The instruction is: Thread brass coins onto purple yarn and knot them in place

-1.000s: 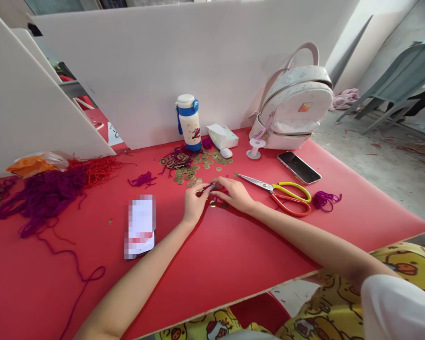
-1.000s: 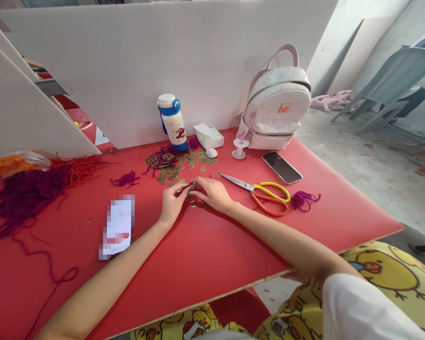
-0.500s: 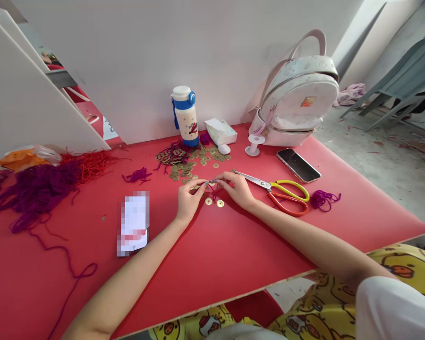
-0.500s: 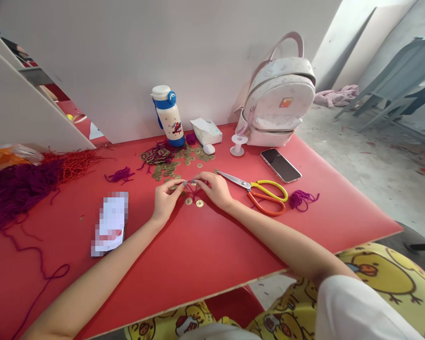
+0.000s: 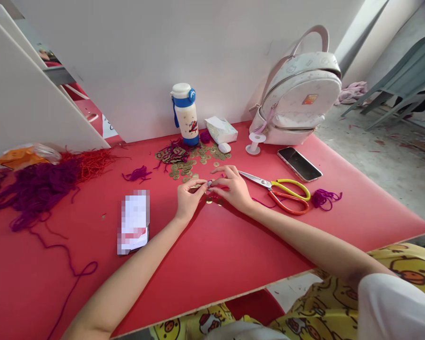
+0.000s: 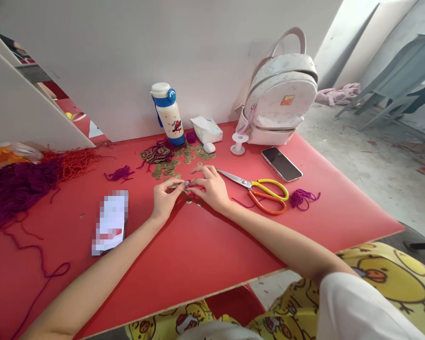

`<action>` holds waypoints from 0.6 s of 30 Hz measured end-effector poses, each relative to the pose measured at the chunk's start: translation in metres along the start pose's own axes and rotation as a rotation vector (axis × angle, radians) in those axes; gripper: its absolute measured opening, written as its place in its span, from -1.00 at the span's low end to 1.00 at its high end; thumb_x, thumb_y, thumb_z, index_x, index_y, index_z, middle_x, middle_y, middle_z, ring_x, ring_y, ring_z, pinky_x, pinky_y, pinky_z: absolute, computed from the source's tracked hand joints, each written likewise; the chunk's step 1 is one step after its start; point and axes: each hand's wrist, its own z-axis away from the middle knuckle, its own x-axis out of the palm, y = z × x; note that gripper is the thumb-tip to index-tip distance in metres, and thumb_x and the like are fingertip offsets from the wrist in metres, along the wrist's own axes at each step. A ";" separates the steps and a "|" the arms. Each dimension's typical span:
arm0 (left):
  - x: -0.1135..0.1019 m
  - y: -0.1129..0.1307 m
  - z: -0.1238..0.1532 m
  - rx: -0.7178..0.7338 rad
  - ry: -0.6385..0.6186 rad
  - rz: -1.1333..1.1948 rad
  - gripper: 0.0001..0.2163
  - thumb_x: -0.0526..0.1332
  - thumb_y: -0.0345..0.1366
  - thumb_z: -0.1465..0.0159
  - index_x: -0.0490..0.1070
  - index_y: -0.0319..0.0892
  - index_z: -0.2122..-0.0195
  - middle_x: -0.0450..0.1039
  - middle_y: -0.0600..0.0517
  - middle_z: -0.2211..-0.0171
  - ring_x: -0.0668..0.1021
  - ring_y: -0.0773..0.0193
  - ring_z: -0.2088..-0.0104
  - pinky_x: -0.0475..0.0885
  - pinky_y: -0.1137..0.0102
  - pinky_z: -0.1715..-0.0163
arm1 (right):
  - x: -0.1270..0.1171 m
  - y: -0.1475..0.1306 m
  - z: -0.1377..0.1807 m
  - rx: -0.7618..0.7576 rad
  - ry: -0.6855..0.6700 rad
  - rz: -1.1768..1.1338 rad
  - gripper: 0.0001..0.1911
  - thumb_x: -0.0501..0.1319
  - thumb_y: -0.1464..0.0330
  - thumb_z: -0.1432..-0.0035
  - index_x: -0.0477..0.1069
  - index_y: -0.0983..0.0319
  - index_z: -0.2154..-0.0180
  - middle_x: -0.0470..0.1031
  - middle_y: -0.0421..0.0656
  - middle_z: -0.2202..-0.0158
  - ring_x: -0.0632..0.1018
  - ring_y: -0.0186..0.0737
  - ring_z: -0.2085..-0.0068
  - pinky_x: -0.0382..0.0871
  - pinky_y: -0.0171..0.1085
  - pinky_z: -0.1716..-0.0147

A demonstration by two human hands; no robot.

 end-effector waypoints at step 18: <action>-0.002 0.007 0.013 0.266 -0.171 -0.181 -0.88 0.29 -0.23 -0.19 0.55 -0.13 0.43 0.50 0.02 0.41 0.51 0.29 0.41 0.41 0.43 0.39 | -0.002 0.004 -0.003 0.025 -0.032 -0.268 -0.84 0.10 0.35 -0.29 0.32 0.18 0.38 0.35 -0.15 0.30 0.37 -0.16 0.21 0.30 -0.16 0.14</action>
